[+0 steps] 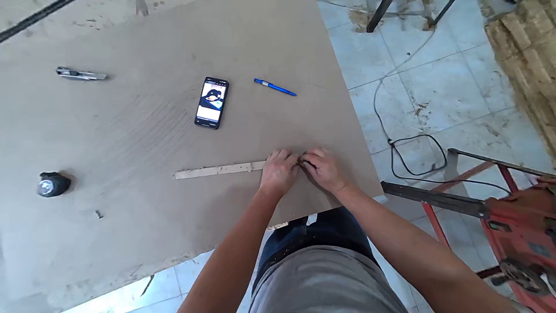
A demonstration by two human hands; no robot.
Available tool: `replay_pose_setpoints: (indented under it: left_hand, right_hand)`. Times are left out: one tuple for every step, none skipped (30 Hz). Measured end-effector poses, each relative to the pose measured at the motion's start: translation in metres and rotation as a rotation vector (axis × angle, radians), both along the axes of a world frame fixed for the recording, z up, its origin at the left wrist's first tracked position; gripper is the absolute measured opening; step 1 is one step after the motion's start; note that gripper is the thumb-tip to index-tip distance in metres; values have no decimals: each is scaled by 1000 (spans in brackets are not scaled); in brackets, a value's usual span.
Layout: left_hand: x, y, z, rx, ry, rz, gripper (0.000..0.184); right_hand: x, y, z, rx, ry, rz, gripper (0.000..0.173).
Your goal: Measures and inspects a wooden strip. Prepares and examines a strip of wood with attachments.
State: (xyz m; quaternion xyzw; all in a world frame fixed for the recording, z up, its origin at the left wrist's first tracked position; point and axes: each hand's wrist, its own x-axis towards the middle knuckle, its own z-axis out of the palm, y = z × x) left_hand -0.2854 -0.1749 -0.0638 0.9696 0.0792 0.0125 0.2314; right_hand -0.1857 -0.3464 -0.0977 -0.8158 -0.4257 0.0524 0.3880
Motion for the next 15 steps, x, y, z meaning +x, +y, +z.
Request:
replay_pose_setpoints:
  left_hand:
    - [-1, 2, 2, -6, 20, -3, 29]
    - [-3, 6, 5, -9, 45, 2, 32]
    - [-6, 9, 8, -15, 64, 13, 34]
    - [-8, 11, 11, -16, 67, 30, 34]
    - [-12, 13, 14, -8, 66, 53, 34]
    - [-17, 16, 18, 6, 66, 85, 34]
    - [-25, 20, 23, 27, 68, 124, 34]
    - [-34, 26, 27, 41, 75, 170, 34]
    - [-42, 32, 31, 44, 85, 222, 33]
    - [-49, 40, 35, 31, 102, 288, 33]
    - [-55, 48, 40, 5, 127, 365, 35]
    - [-60, 57, 47, -23, 163, 439, 37]
    - [-61, 65, 53, -46, 202, 500, 40]
    - [-59, 72, 59, -58, 235, 551, 44]
    - [-52, 82, 63, -64, 254, 605, 52]
  right_hand:
    - [0, 1, -3, 6, 7, -22, 19]
    - [1, 3, -3, -4, 21, -45, 20]
    - [3, 4, -2, -11, 33, -56, 21]
    - [5, 3, 0, -19, 37, -54, 21]
    - [7, 2, 1, -26, 37, -39, 21]
    - [9, 1, 3, -25, 34, -22, 21]
    - [9, 1, 4, -26, 24, -2, 22]
    - [9, 2, 4, -31, 12, 20, 25]
    - [10, 1, 4, -39, 3, 41, 27]
    - [13, 2, 3, -42, -10, 56, 29]
    - [15, 4, 1, -40, -21, 66, 30]
    - [15, 5, 0, -45, -27, 73, 30]
    - [13, 4, 1, -60, -30, 72, 30]
    - [11, 0, 3, -79, -26, 71, 28]
    - [11, -2, 4, -89, -21, 71, 26]
